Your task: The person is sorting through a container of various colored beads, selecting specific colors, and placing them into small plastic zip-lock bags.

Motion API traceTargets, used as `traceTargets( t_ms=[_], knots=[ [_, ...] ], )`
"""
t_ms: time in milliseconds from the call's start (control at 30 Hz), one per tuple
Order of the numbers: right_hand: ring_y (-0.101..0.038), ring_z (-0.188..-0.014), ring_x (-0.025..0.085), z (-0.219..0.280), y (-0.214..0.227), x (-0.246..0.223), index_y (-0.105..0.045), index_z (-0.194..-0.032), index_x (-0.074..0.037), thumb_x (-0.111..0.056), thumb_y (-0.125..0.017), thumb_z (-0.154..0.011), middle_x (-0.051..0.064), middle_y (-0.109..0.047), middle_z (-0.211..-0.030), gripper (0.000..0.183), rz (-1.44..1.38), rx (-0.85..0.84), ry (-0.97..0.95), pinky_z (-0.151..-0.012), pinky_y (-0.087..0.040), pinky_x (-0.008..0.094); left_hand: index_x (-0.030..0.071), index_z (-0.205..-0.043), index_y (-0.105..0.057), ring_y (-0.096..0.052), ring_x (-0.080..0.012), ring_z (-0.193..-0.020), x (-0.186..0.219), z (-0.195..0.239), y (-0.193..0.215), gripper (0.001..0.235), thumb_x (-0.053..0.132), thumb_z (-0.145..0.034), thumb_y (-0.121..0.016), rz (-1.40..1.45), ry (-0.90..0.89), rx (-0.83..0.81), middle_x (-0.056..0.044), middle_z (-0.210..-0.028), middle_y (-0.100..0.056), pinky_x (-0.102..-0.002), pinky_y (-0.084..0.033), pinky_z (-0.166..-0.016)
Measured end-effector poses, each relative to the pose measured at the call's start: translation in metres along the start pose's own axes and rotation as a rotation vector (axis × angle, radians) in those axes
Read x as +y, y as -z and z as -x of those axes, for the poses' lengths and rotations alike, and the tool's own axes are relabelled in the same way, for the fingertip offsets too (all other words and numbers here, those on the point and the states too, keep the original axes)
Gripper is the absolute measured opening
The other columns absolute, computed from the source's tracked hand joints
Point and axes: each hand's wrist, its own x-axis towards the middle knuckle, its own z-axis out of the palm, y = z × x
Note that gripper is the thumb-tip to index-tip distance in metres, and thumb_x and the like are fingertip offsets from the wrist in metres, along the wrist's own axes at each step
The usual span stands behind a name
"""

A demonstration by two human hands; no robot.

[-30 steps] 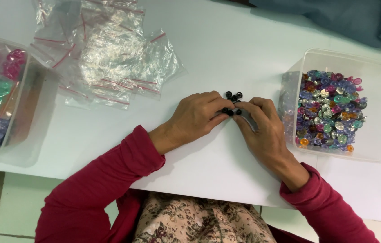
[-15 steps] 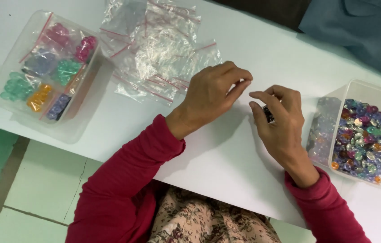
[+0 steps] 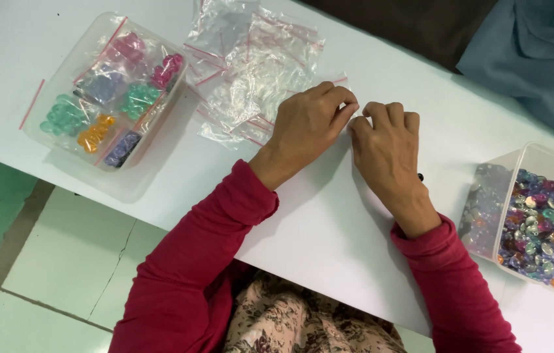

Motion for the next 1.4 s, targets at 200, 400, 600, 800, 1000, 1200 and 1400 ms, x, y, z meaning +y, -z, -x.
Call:
traceTargets(
  t_ms=[200, 400, 600, 800, 1000, 1200, 1400],
  knots=[
    [-0.056, -0.097, 0.018, 0.02, 0.026, 0.022, -0.078, -0.095, -0.02, -0.018, -0.082, -0.095, -0.003, -0.063, -0.097, 0.005, -0.071, -0.008, -0.11, -0.084, -0.039, 0.033, 0.008, -0.069, -0.074, -0.066, -0.0211, -0.05, 0.027, -0.004, 0.027, 0.061, 0.054, -0.098, -0.048, 0.369, 0.471, -0.496, -0.01, -0.056, -0.067, -0.035, -0.049, -0.048],
    [-0.057, -0.091, 0.019, 0.045, 0.076, 0.017, -0.078, -0.096, -0.013, -0.009, -0.081, -0.096, 0.0, -0.064, -0.093, 0.005, -0.234, 0.142, -0.02, -0.087, -0.038, 0.035, -0.006, -0.085, -0.07, -0.075, -0.0212, -0.06, 0.056, -0.001, 0.016, 0.082, 0.071, -0.088, -0.043, 0.727, 0.749, -0.552, -0.019, -0.076, -0.075, -0.028, -0.057, -0.048],
    [-0.059, -0.085, 0.019, 0.077, 0.094, -0.001, -0.078, -0.096, -0.015, -0.009, -0.082, -0.088, -0.001, -0.068, -0.092, 0.011, -0.385, 0.112, -0.015, -0.087, -0.041, 0.035, -0.003, -0.11, -0.072, -0.077, -0.0196, -0.077, 0.049, 0.028, -0.024, 0.039, 0.034, -0.101, -0.061, 0.802, 0.501, -0.345, -0.017, -0.09, -0.076, -0.026, -0.06, -0.057],
    [-0.062, -0.085, 0.023, 0.103, 0.089, 0.011, -0.079, -0.102, -0.008, 0.001, -0.077, -0.09, 0.007, -0.069, -0.099, 0.015, -0.622, 0.293, -0.163, -0.083, -0.046, 0.036, 0.005, -0.098, -0.076, -0.067, -0.0108, -0.077, 0.045, 0.044, -0.042, 0.016, 0.02, -0.097, -0.072, 0.748, 0.2, -0.248, -0.009, -0.085, -0.074, -0.027, -0.054, -0.061],
    [-0.059, -0.084, 0.025, 0.113, 0.094, 0.023, -0.08, -0.105, -0.005, 0.0, -0.076, -0.093, 0.012, -0.069, -0.101, 0.014, -0.612, 0.373, -0.201, -0.082, -0.047, 0.038, 0.011, -0.083, -0.071, -0.066, -0.0163, -0.067, 0.063, 0.049, -0.039, 0.013, 0.015, -0.096, -0.072, 0.502, -0.108, -0.177, -0.002, -0.078, -0.07, -0.028, -0.054, -0.06],
    [-0.058, -0.084, 0.027, 0.112, 0.087, 0.013, -0.08, -0.103, -0.006, -0.003, -0.08, -0.089, 0.014, -0.071, -0.099, 0.014, -0.609, 0.399, -0.152, -0.08, -0.05, 0.04, 0.011, -0.08, -0.07, -0.064, -0.0143, -0.065, 0.064, 0.051, -0.041, 0.012, 0.013, -0.091, -0.076, 0.335, -0.232, -0.146, 0.0, -0.077, -0.067, -0.026, -0.052, -0.058],
    [-0.059, -0.091, 0.031, 0.113, 0.088, 0.006, -0.078, -0.109, -0.009, -0.007, -0.081, -0.086, 0.014, -0.07, -0.106, 0.023, -0.576, 0.335, -0.104, -0.082, -0.051, 0.044, 0.014, -0.078, -0.066, -0.062, -0.0121, -0.063, 0.064, 0.058, -0.045, 0.017, 0.015, -0.084, -0.081, 0.204, -0.314, -0.095, 0.004, -0.075, -0.063, -0.026, -0.051, -0.058]
  ],
)
